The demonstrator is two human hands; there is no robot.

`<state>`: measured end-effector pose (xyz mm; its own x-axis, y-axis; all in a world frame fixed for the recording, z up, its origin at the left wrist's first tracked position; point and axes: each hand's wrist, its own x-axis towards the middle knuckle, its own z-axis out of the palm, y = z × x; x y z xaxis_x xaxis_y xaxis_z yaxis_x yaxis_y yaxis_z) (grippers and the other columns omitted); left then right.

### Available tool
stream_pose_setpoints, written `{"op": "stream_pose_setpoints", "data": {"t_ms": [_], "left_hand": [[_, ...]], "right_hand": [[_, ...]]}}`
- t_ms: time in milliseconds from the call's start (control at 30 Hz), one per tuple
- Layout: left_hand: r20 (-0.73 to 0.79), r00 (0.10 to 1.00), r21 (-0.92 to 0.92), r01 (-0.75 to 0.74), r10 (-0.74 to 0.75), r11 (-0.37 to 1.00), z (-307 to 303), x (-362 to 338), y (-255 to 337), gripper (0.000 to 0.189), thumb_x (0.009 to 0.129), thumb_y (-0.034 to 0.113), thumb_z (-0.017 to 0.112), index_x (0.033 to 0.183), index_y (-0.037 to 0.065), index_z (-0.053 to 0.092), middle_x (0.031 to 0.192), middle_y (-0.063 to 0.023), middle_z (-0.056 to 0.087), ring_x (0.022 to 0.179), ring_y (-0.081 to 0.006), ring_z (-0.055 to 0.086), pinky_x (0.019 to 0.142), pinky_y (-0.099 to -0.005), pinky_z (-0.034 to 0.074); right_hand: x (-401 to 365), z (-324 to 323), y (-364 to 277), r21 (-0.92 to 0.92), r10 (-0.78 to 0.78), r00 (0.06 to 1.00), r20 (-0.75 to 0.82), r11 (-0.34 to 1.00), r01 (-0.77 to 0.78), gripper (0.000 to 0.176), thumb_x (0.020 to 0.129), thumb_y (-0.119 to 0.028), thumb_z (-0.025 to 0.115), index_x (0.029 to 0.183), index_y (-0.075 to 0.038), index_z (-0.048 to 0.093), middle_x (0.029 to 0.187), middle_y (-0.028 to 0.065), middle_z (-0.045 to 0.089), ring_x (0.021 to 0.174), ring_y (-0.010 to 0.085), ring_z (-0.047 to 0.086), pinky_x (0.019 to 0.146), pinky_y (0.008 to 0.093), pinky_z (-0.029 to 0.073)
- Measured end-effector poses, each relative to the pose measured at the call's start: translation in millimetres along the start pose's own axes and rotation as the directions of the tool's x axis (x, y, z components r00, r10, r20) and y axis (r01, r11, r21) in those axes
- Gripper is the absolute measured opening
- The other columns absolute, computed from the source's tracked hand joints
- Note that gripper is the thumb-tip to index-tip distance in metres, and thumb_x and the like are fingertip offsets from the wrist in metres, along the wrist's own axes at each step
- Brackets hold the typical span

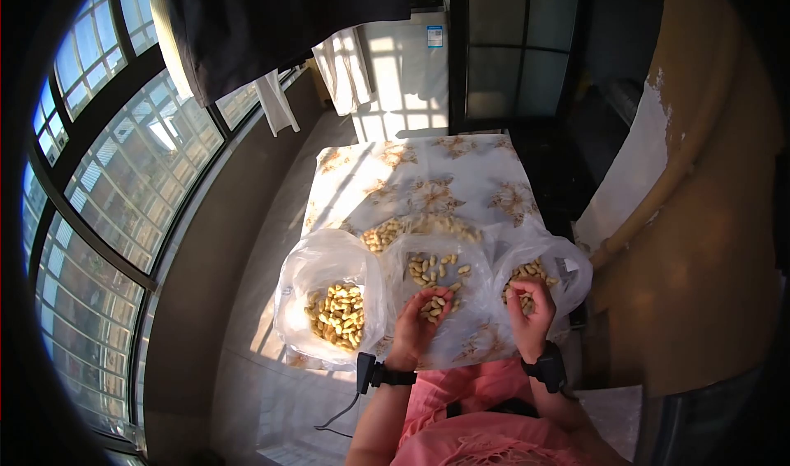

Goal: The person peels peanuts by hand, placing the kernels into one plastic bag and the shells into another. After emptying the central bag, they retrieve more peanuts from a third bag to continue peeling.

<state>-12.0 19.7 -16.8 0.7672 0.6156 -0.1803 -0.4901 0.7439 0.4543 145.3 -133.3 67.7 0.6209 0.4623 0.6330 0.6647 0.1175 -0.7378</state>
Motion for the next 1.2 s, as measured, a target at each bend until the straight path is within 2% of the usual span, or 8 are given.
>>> {"op": "stream_pose_setpoints", "data": {"t_ms": [100, 167, 333, 600, 667, 733, 967, 1200], "left_hand": [[0.009, 1.000, 0.027, -0.018, 0.018, 0.999, -4, 2, -3, 0.030, 0.107, 0.023, 0.047, 0.119, -0.001, 0.060, 0.124, -0.0191, 0.066, 0.121, -0.0331, 0.061, 0.106, -0.0442, 0.049], [0.050, 0.999, 0.034, -0.008, 0.007, 0.999, -11, 3, -4, 0.039, 0.108, 0.034, 0.043, 0.122, 0.001, 0.059, 0.128, -0.0182, 0.064, 0.125, -0.0327, 0.058, 0.108, -0.0459, 0.047], [0.134, 0.991, 0.030, -0.022, 0.017, 0.999, -20, 7, -8, 0.047, 0.108, 0.042, 0.040, 0.124, 0.002, 0.059, 0.131, -0.0159, 0.061, 0.125, -0.0307, 0.056, 0.108, -0.0461, 0.045], [0.156, 0.988, 0.002, -0.004, 0.004, 1.000, -20, 8, -9, 0.046, 0.109, 0.041, 0.040, 0.126, 0.002, 0.059, 0.131, -0.0144, 0.061, 0.122, -0.0287, 0.058, 0.105, -0.0443, 0.047], [0.115, 0.993, 0.126, -0.020, 0.005, 0.992, -21, 9, -8, 0.041, 0.108, 0.035, 0.041, 0.125, 0.002, 0.060, 0.135, -0.0163, 0.061, 0.124, -0.0290, 0.058, 0.104, -0.0431, 0.048], [0.124, 0.992, 0.097, -0.024, 0.012, 0.995, -20, 8, -8, 0.037, 0.108, 0.030, 0.042, 0.124, 0.001, 0.059, 0.134, -0.0167, 0.060, 0.124, -0.0293, 0.058, 0.105, -0.0430, 0.048], [0.071, 0.997, 0.067, -0.026, 0.021, 0.997, -3, -2, -3, 0.022, 0.106, 0.012, 0.048, 0.123, 0.001, 0.058, 0.131, -0.0142, 0.062, 0.121, -0.0263, 0.059, 0.104, -0.0407, 0.048], [0.077, 0.996, 0.096, -0.056, 0.049, 0.994, -4, -3, -5, 0.023, 0.105, 0.010, 0.052, 0.125, 0.000, 0.058, 0.137, -0.0169, 0.059, 0.126, -0.0277, 0.057, 0.108, -0.0423, 0.046]], "right_hand": [[-8, 27, -15, 0.134, -0.086, 0.955, 0.283, 0.990, 0.050, 0.015, 0.085, 0.002, 0.071, 0.098, -0.003, 0.067, 0.091, 0.0095, 0.067, 0.078, 0.0233, 0.067, 0.070, 0.0309, 0.052], [-20, 48, -8, 0.153, -0.050, 0.906, 0.420, 0.988, -0.016, 0.015, 0.085, -0.001, 0.071, 0.099, -0.004, 0.067, 0.093, 0.0099, 0.068, 0.080, 0.0259, 0.068, 0.071, 0.0325, 0.053], [-34, 72, 8, 0.115, -0.009, 0.820, 0.572, 0.991, -0.070, 0.020, 0.082, -0.008, 0.076, 0.100, -0.007, 0.067, 0.105, 0.0103, 0.062, 0.097, 0.0293, 0.066, 0.080, 0.0391, 0.055], [-38, 75, 20, 0.135, -0.032, 0.859, 0.512, 0.990, -0.043, 0.017, 0.086, -0.005, 0.074, 0.100, -0.005, 0.065, 0.107, 0.0116, 0.060, 0.095, 0.0320, 0.065, 0.080, 0.0380, 0.055], [-39, 76, 21, 0.132, -0.030, 0.864, 0.503, 0.990, -0.043, 0.015, 0.087, -0.004, 0.072, 0.100, -0.005, 0.065, 0.106, 0.0117, 0.059, 0.094, 0.0313, 0.065, 0.079, 0.0373, 0.055], [-42, 78, 27, 0.227, 0.002, 0.891, 0.455, 0.967, -0.118, 0.013, 0.090, -0.002, 0.068, 0.102, -0.003, 0.063, 0.106, 0.0124, 0.059, 0.094, 0.0295, 0.065, 0.076, 0.0359, 0.054], [-41, 73, 24, 0.150, 0.050, 0.894, 0.445, 0.980, -0.130, 0.016, 0.092, -0.001, 0.066, 0.107, -0.003, 0.060, 0.100, 0.0131, 0.061, 0.090, 0.0291, 0.066, 0.074, 0.0346, 0.054], [-43, 73, 23, 0.188, 0.106, 0.909, 0.403, 0.963, -0.195, 0.018, 0.091, 0.000, 0.067, 0.107, -0.003, 0.060, 0.097, 0.0114, 0.064, 0.085, 0.0256, 0.067, 0.074, 0.0332, 0.053]]}}
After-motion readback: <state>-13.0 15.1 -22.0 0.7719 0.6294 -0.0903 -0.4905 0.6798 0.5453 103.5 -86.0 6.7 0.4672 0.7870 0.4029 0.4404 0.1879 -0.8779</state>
